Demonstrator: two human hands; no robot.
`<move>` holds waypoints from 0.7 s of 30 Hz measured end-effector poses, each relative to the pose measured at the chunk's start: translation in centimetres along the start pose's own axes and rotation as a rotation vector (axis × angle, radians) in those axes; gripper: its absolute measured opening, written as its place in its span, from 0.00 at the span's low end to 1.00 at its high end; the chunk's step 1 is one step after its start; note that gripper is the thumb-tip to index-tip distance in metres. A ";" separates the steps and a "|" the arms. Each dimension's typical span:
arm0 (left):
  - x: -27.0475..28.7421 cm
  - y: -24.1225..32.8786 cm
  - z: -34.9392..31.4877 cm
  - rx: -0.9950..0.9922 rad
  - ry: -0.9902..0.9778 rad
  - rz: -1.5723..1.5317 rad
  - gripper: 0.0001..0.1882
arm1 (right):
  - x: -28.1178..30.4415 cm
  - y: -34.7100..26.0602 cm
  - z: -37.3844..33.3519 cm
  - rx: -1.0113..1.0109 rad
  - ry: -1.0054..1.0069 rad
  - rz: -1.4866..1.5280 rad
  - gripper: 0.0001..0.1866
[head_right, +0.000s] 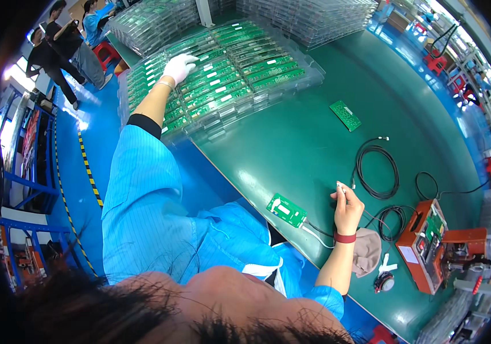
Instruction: Connecting LED strips to a power source to verify they illuminate correctly and checking for any defects.
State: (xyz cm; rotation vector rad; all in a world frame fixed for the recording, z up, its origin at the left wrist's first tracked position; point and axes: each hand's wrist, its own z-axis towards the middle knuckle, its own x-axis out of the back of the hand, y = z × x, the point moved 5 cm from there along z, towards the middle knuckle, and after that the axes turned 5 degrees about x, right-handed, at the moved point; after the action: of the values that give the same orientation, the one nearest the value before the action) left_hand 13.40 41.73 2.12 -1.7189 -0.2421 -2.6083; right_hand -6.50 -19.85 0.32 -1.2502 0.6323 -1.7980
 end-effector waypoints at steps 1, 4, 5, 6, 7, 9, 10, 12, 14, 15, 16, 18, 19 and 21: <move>-0.2 0.5 0.0 0.022 -0.006 -0.059 0.16 | 0.1 0.1 -0.1 0.002 0.010 0.006 0.10; 0.9 1.3 0.8 0.037 -0.084 0.043 0.16 | 0.1 0.3 0.0 -0.003 0.032 0.010 0.09; 1.1 1.6 1.1 0.045 -0.125 0.096 0.16 | 0.1 0.3 0.0 -0.007 0.040 0.013 0.09; 1.1 1.9 1.4 0.052 -0.167 0.148 0.16 | 0.2 0.4 -0.1 -0.013 0.049 0.016 0.09; 1.3 1.7 1.6 0.055 -0.166 0.144 0.16 | 0.2 0.4 0.0 -0.009 0.047 0.012 0.09; 1.2 1.0 1.9 0.027 -0.246 0.175 0.17 | 0.1 0.5 0.0 -0.017 0.039 0.014 0.09; 1.2 0.6 2.1 0.013 -0.286 0.192 0.17 | 0.0 0.5 0.1 -0.021 0.035 0.017 0.09; 1.5 0.9 2.4 -0.004 -0.327 0.208 0.17 | 0.0 0.5 0.1 -0.028 0.032 0.019 0.09; 2.1 2.4 2.8 0.047 -0.343 0.259 0.16 | 0.1 0.3 0.1 -0.034 0.038 0.022 0.09; 2.4 3.1 3.0 0.073 -0.351 0.286 0.16 | 0.2 0.3 0.0 -0.038 0.039 0.025 0.09; 2.5 3.6 3.1 0.100 -0.360 0.313 0.15 | 0.2 0.2 0.0 -0.041 0.040 0.028 0.09; 2.7 4.2 3.3 0.109 -0.370 0.337 0.15 | 0.2 0.2 0.0 -0.031 0.034 0.028 0.09; 2.8 4.5 3.5 0.112 -0.378 0.359 0.14 | 0.2 0.2 0.0 -0.023 0.033 0.024 0.09; 2.7 4.6 3.7 0.114 -0.396 0.403 0.14 | 0.2 0.2 0.0 -0.008 0.033 0.016 0.10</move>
State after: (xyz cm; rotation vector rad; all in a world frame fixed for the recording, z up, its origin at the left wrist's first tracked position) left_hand 16.12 37.92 6.59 -1.9829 -0.0364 -1.9324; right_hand -6.46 -20.10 0.24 -1.2197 0.6675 -1.8080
